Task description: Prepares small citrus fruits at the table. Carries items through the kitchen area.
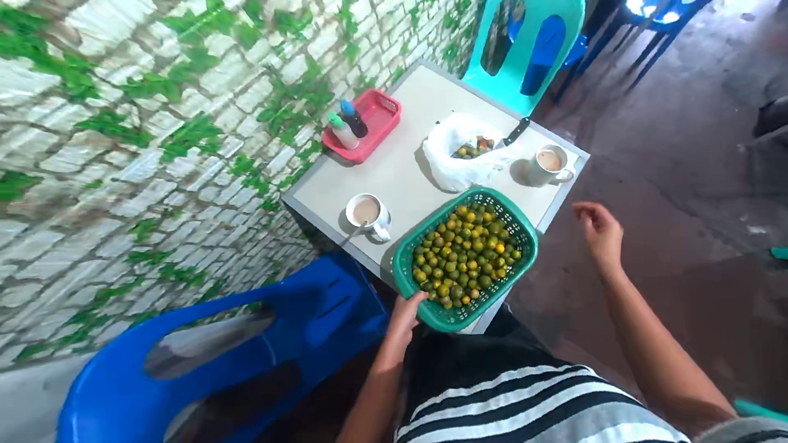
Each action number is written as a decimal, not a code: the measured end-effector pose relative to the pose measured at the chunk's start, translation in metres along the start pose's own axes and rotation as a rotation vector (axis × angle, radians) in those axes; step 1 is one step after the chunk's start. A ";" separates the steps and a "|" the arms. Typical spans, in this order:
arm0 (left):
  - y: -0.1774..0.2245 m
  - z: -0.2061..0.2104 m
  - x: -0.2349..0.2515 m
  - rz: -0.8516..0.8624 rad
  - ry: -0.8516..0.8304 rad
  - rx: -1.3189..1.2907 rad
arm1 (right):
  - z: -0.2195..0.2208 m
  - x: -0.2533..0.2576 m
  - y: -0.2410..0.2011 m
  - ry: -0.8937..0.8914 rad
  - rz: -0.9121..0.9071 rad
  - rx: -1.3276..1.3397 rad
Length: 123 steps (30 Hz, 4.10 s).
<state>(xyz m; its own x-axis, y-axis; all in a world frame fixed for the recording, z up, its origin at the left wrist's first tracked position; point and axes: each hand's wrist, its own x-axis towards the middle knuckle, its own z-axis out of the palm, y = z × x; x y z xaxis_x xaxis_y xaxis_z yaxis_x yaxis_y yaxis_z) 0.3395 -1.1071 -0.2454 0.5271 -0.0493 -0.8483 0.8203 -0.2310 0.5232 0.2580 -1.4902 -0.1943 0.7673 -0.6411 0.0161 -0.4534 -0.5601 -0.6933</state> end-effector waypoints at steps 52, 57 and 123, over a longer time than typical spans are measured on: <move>0.067 0.180 -0.088 0.808 -0.130 -0.081 | 0.002 -0.019 -0.061 -0.701 -0.236 0.558; 0.072 0.193 -0.076 0.703 -0.059 -0.270 | 0.001 0.038 -0.057 -1.012 -0.627 0.061; 0.240 0.328 0.030 0.716 0.671 0.393 | 0.059 0.306 -0.044 -1.222 0.273 1.115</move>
<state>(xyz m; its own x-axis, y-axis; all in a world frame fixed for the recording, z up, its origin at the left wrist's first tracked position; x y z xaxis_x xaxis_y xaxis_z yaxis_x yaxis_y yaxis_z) 0.4796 -1.4827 -0.1724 0.9728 0.2207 -0.0706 0.2030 -0.6646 0.7191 0.5396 -1.6302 -0.2013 0.8464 0.4071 -0.3432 -0.5139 0.4555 -0.7270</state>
